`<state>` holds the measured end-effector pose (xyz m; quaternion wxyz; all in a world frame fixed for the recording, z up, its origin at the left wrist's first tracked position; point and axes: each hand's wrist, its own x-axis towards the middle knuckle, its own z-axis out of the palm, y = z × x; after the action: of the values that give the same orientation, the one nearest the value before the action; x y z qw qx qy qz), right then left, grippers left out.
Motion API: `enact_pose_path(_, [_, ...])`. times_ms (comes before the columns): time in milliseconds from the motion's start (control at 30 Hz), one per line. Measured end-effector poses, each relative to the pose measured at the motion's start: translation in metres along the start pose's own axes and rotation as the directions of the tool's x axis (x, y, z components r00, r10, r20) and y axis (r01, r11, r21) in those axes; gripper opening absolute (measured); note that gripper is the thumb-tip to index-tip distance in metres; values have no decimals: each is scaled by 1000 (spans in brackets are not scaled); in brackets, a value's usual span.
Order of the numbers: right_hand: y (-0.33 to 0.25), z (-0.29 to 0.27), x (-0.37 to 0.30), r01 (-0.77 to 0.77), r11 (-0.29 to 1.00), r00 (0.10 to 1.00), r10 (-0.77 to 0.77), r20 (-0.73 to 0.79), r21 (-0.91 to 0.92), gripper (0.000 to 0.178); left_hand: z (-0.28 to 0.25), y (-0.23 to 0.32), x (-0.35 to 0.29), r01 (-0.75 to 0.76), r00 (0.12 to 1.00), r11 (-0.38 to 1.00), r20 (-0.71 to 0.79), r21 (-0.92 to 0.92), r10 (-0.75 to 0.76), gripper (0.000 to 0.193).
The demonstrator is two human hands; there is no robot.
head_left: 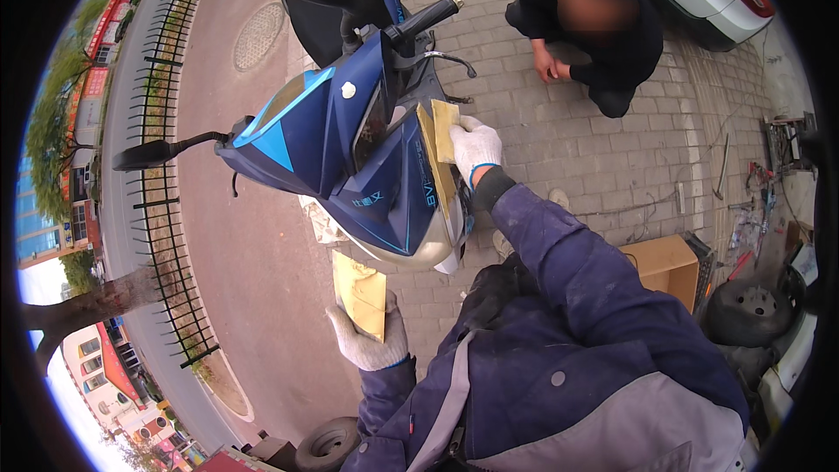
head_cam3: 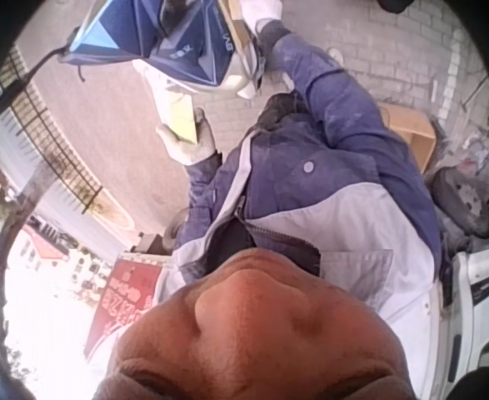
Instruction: The person applies a yellow body filler to the front fairing of a scooter using a spreader, smoothing the material over a damaged area. They repeatedly scrape and spread the filler to even out the surface.
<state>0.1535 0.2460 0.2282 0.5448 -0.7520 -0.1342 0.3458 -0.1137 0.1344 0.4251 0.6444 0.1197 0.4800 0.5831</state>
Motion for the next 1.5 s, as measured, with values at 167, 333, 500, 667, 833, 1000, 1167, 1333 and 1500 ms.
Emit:
enact_pose_path(167, [38, -13, 0, -30, 958, 999, 17, -48, -285, 39, 3, -2, 0, 0, 1000, 999, 26, 52, -1, 57])
enact_pose_path(333, [58, 6, -9, -28, 972, 999, 22, -28, -233, 37, 7, -3, -1, -12, 998, 995, 57, 99, 7, 58])
enact_pose_path(500, [64, 21, -6, 60, 929, 997, -74, -24, -366, 34, 7, -4, -2, -17, 997, 994, 83, 109, 8, 58])
enact_pose_path(667, [58, 28, -7, 75, 915, 997, -64, 40, -396, 37, 6, -3, -4, -16, 998, 995, 60, 103, 10, 60])
enact_pose_path(833, [48, 32, -22, 124, 895, 992, -102, 75, -428, 38, 3, -4, -2, -18, 997, 993, 83, 115, 8, 61])
enact_pose_path(1000, [45, 17, -45, 163, 928, 987, -154, 55, -334, 37, 4, -10, 0, 4, 1000, 994, 16, 109, -6, 60])
enact_pose_path(1167, [30, -46, -73, 15, 999, 995, -11, 96, -45, 33, 11, -19, 3, 94, 989, 994, 110, 62, -100, 56])
enact_pose_path(1333, [-33, -125, -113, -355, 764, 905, 136, 404, 538, 33, 19, -36, 16, 185, 933, 978, 296, 95, -205, 60])
enact_pose_path(1500, [-96, -177, -155, 159, 977, 904, -203, 376, 146, 30, 39, -57, 22, 163, 878, 983, 441, 85, -184, 66])
